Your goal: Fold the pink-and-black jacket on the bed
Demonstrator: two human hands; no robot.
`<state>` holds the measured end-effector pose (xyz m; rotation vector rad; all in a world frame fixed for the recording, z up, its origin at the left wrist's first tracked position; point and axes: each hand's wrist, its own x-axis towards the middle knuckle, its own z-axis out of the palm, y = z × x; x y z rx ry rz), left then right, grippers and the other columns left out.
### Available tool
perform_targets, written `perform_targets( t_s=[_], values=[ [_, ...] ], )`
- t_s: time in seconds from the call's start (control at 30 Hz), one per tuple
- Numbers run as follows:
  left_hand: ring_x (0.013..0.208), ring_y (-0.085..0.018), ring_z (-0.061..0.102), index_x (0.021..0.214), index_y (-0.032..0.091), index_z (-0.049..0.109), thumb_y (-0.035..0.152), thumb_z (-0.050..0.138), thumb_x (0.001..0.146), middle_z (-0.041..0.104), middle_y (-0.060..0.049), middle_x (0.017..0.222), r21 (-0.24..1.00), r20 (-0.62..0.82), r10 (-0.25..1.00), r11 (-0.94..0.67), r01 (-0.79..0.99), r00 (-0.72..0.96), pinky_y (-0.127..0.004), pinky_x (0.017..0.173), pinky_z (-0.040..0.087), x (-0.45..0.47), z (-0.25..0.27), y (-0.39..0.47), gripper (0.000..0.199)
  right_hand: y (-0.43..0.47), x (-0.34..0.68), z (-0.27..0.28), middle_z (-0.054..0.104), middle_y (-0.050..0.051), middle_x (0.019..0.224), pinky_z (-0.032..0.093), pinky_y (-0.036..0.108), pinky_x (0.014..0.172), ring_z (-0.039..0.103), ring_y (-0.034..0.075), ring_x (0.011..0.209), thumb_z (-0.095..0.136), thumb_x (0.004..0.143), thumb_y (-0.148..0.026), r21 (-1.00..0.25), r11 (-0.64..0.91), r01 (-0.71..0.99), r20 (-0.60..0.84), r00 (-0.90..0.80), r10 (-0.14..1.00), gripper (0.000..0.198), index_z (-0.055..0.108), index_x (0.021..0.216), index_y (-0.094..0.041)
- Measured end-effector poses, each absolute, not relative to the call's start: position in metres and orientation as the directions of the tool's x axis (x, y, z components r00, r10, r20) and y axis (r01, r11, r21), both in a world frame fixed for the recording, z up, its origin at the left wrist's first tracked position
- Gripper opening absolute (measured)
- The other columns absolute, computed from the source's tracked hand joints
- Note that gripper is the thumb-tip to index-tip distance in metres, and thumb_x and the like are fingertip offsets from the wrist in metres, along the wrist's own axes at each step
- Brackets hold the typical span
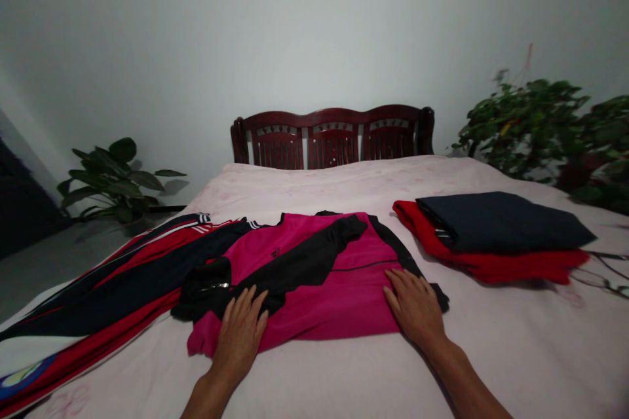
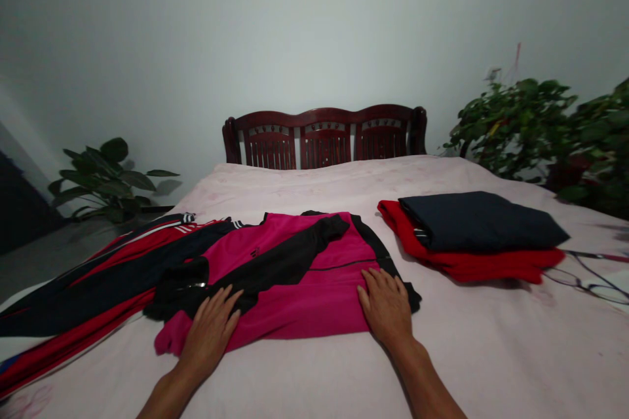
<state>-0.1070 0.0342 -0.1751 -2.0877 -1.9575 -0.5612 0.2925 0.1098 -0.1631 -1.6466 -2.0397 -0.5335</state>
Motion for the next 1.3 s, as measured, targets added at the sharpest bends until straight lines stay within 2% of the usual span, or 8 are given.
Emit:
perform_targets(
  t_s=[0.5, 0.77, 0.87, 1.03, 1.1, 1.2, 1.23, 1.3],
  values=[
    [0.137, -0.023, 0.045, 0.139, 0.024, 0.053, 0.032, 0.039, 0.098, 0.053, -0.008, 0.146, 0.093, 0.448, 0.893, -0.095, 0.991, 0.044, -0.049, 0.116, 0.03, -0.11, -0.18, 0.035, 0.044, 0.11, 0.292, -0.162, 0.065, 0.008, 0.129, 0.032, 0.047, 0.107, 0.053, 0.028, 0.124, 0.042, 0.096, -0.037, 0.0, 0.208, 0.978, 0.576, -0.17, 0.799, 0.041, 0.064, 0.125, -0.02],
    [0.136, -0.025, 0.047, 0.137, 0.024, 0.055, 0.033, 0.039, 0.098, 0.055, -0.009, 0.144, 0.13, 0.426, 0.904, -0.094, 0.987, 0.029, -0.051, 0.114, 0.033, -0.107, -0.176, 0.035, 0.044, 0.108, 0.292, -0.161, 0.065, 0.008, 0.129, 0.03, 0.046, 0.108, 0.052, 0.027, 0.124, 0.041, 0.095, -0.037, 0.001, 0.207, 0.978, 0.58, -0.169, 0.797, 0.041, 0.064, 0.125, -0.02],
    [0.135, -0.025, 0.047, 0.134, 0.023, 0.058, 0.028, 0.041, 0.096, 0.058, -0.008, 0.141, 0.133, 0.481, 0.876, -0.097, 0.986, 0.021, -0.05, 0.114, 0.034, -0.106, -0.168, 0.034, 0.042, 0.109, 0.292, -0.162, 0.065, 0.008, 0.129, 0.03, 0.046, 0.108, 0.053, 0.027, 0.124, 0.041, 0.095, -0.037, 0.001, 0.205, 0.979, 0.578, -0.168, 0.799, 0.041, 0.064, 0.125, -0.019],
    [0.14, -0.03, 0.04, 0.135, 0.019, 0.056, 0.027, 0.045, 0.094, 0.055, -0.012, 0.143, 0.037, 0.585, 0.811, -0.021, 0.999, -0.005, -0.051, 0.117, 0.025, -0.112, -0.146, 0.037, 0.044, 0.108, 0.293, -0.162, 0.065, 0.009, 0.129, 0.03, 0.047, 0.108, 0.053, 0.027, 0.124, 0.042, 0.095, -0.034, -0.021, 0.209, 0.978, 0.594, -0.156, 0.789, 0.04, 0.064, 0.125, -0.019],
    [0.137, -0.032, 0.043, 0.137, 0.015, 0.054, 0.03, 0.049, 0.092, 0.056, -0.016, 0.141, 0.01, 0.541, 0.839, 0.063, 0.998, -0.059, -0.051, 0.114, 0.029, -0.117, -0.139, 0.041, 0.047, 0.105, 0.293, -0.159, 0.065, 0.009, 0.128, 0.03, 0.048, 0.108, 0.053, 0.027, 0.124, 0.042, 0.095, -0.034, -0.027, 0.226, 0.974, 0.6, -0.165, 0.783, 0.039, 0.064, 0.124, -0.02],
    [0.12, -0.033, 0.058, 0.136, 0.011, 0.053, 0.038, 0.052, 0.091, 0.064, -0.02, 0.128, 0.02, 0.372, 0.918, 0.143, 0.99, -0.14, -0.046, 0.101, 0.042, -0.124, -0.131, 0.047, 0.052, 0.1, 0.293, -0.151, 0.068, 0.008, 0.12, 0.03, 0.047, 0.108, 0.055, 0.026, 0.117, 0.045, 0.094, -0.036, -0.026, 0.275, 0.961, 0.588, -0.208, 0.782, 0.037, 0.064, 0.122, -0.021],
    [0.114, -0.033, 0.061, 0.133, 0.011, 0.055, 0.04, 0.053, 0.09, 0.067, -0.02, 0.121, 0.047, 0.31, 0.937, 0.155, 0.987, -0.162, -0.045, 0.096, 0.045, -0.126, -0.128, 0.049, 0.052, 0.099, 0.292, -0.147, 0.069, 0.007, 0.115, 0.03, 0.047, 0.107, 0.057, 0.026, 0.113, 0.046, 0.094, -0.037, -0.025, 0.288, 0.957, 0.583, -0.22, 0.782, 0.036, 0.064, 0.121, -0.022],
    [0.102, -0.033, 0.067, 0.12, 0.014, 0.065, 0.04, 0.061, 0.084, 0.072, -0.018, 0.106, 0.192, 0.218, 0.95, 0.183, 0.964, -0.224, -0.043, 0.088, 0.049, -0.13, -0.121, 0.052, 0.045, 0.096, 0.292, -0.14, 0.069, 0.006, 0.105, 0.031, 0.045, 0.105, 0.059, 0.025, 0.104, 0.048, 0.093, -0.039, -0.021, 0.309, 0.951, 0.573, -0.242, 0.783, 0.034, 0.066, 0.117, -0.023]
  ],
)
